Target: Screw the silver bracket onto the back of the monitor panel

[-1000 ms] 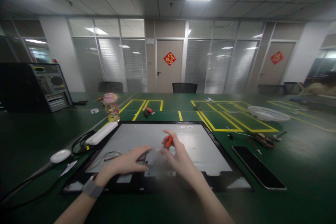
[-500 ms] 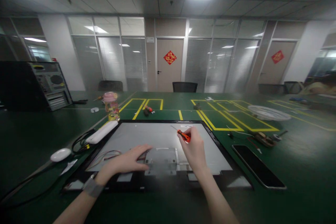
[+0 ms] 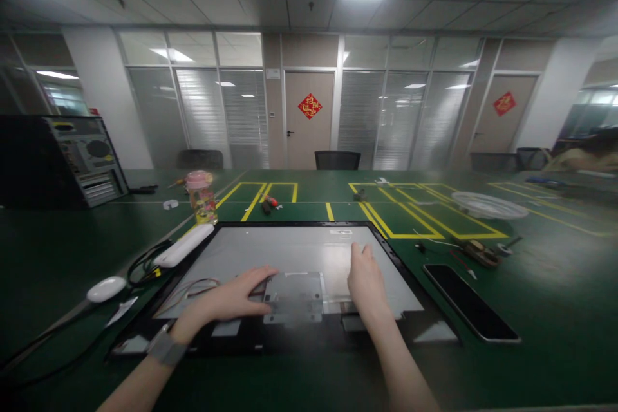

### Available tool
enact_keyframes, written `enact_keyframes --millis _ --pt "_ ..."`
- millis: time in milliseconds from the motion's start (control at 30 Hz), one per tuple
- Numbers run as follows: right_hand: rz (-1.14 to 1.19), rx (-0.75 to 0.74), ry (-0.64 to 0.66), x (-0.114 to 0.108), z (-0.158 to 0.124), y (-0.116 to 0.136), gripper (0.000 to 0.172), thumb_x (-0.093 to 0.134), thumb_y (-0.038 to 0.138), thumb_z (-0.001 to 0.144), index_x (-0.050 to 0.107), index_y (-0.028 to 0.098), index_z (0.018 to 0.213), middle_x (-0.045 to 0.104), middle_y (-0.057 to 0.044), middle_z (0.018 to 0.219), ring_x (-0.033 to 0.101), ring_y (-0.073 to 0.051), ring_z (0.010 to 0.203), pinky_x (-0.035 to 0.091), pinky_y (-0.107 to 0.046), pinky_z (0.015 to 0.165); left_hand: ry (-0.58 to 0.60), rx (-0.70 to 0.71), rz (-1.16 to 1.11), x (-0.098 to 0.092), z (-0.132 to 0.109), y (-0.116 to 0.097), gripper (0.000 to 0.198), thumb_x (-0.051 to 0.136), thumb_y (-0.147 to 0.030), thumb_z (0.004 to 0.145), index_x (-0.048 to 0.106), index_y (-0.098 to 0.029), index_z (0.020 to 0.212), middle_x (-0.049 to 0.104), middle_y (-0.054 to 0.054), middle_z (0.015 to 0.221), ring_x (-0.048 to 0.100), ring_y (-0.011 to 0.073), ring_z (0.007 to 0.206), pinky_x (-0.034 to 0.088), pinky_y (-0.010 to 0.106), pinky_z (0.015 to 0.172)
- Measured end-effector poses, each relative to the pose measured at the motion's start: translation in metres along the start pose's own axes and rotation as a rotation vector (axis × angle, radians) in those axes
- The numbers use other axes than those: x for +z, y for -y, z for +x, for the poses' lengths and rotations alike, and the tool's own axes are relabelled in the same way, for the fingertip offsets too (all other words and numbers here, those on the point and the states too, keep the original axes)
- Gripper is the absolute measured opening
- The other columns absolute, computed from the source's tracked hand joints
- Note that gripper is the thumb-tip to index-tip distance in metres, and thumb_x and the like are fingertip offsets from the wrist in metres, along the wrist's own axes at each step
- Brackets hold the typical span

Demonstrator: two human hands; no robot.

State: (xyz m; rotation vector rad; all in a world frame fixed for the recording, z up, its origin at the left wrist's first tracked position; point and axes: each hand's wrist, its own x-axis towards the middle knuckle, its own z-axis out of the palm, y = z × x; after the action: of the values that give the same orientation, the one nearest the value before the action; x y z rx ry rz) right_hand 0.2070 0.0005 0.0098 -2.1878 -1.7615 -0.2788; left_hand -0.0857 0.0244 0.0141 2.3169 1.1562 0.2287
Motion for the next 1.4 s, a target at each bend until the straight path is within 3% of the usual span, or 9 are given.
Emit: enact_keyframes --millis 100,267,400,500,567,667,733,1000,1400 --pt "-0.028 -0.03 0.069 0.003 -0.005 -0.001 0.041 0.036 -0.012 0.073 0.061 0.011 0.094 0.054 -0.017 0.1 0.063 -0.022 0.073 0.039 -0.03 0.061 -0.009 0.011 0.007 0.001 0.001 0.003 0.076 0.068 -0.044 0.074 0.038 -0.023 0.142 0.037 0.008 0.149 0.029 0.0313 0.139 0.021 0.044 0.115" --pt "-0.055 -0.041 0.111 0.005 -0.007 -0.004 0.03 0.041 -0.006 0.077 0.066 0.009 0.084 0.059 -0.023 0.096 0.064 -0.033 0.085 0.044 -0.036 0.067 -0.007 0.004 0.019 0.003 0.002 0.005 0.079 0.067 -0.047 0.074 0.036 -0.023 0.143 0.034 0.008 0.151 0.027 0.0311 0.14 0.02 0.044 0.116" --pt "0.044 -0.134 0.082 0.003 0.0 0.001 0.019 0.051 0.011 0.083 0.064 0.013 0.098 0.061 -0.018 0.101 0.06 -0.032 0.1 0.045 -0.038 0.081 -0.023 0.006 0.013 0.003 0.002 0.003 0.078 0.069 -0.044 0.073 0.038 -0.023 0.142 0.037 0.007 0.15 0.031 0.0305 0.138 0.022 0.042 0.115" --pt "0.456 -0.361 0.113 0.004 0.003 0.006 0.025 0.048 0.022 0.089 0.057 0.019 0.112 0.06 -0.011 0.114 0.058 -0.024 0.106 0.043 -0.035 0.09 -0.05 0.025 0.006 0.002 0.002 0.002 0.077 0.071 -0.043 0.071 0.042 -0.022 0.139 0.042 0.008 0.146 0.037 0.0295 0.134 0.027 0.04 0.113" --pt "0.652 -0.463 0.24 0.004 0.001 0.008 0.031 0.05 0.029 0.088 0.056 0.021 0.118 0.06 -0.009 0.119 0.056 -0.023 0.111 0.043 -0.035 0.093 -0.076 0.038 0.008 0.002 0.003 0.001 0.076 0.073 -0.042 0.069 0.045 -0.021 0.137 0.045 0.009 0.143 0.041 0.0291 0.131 0.03 0.038 0.111" --pt "0.763 -0.5 0.499 0.004 -0.002 0.006 0.053 0.065 0.035 0.078 0.052 0.022 0.127 0.057 -0.008 0.129 0.055 -0.025 0.114 0.042 -0.034 0.095 -0.11 0.076 0.007 0.002 0.004 0.001 0.072 0.074 -0.04 0.067 0.05 -0.022 0.132 0.052 0.008 0.136 0.049 0.0281 0.123 0.036 0.037 0.106" --pt "0.732 -0.496 0.565 0.005 -0.002 0.002 0.075 0.076 0.027 0.063 0.049 0.022 0.132 0.054 -0.008 0.135 0.051 -0.027 0.12 0.038 -0.035 0.1 -0.111 0.103 0.0 0.002 0.004 0.001 0.069 0.074 -0.038 0.067 0.051 -0.022 0.13 0.055 0.008 0.131 0.052 0.0271 0.118 0.039 0.036 0.103" --pt "0.689 -0.503 0.491 0.003 -0.005 0.002 0.062 0.066 0.014 0.063 0.052 0.023 0.122 0.061 -0.002 0.115 0.057 -0.022 0.099 0.043 -0.031 0.088 -0.114 0.125 -0.021 -0.002 0.003 -0.004 0.066 0.076 -0.034 0.066 0.054 -0.023 0.127 0.058 0.007 0.123 0.054 0.0264 0.113 0.041 0.033 0.097" --pt "0.788 -0.579 0.387 -0.004 -0.008 0.006 0.052 0.057 0.014 0.073 0.047 0.02 0.124 0.054 -0.008 0.127 0.046 -0.023 0.122 0.031 -0.035 0.106 -0.161 0.18 -0.064 -0.003 0.004 0.001 0.062 0.069 -0.029 0.075 0.049 -0.024 0.132 0.051 0.006 0.136 0.047 0.0247 0.124 0.032 0.033 0.108"
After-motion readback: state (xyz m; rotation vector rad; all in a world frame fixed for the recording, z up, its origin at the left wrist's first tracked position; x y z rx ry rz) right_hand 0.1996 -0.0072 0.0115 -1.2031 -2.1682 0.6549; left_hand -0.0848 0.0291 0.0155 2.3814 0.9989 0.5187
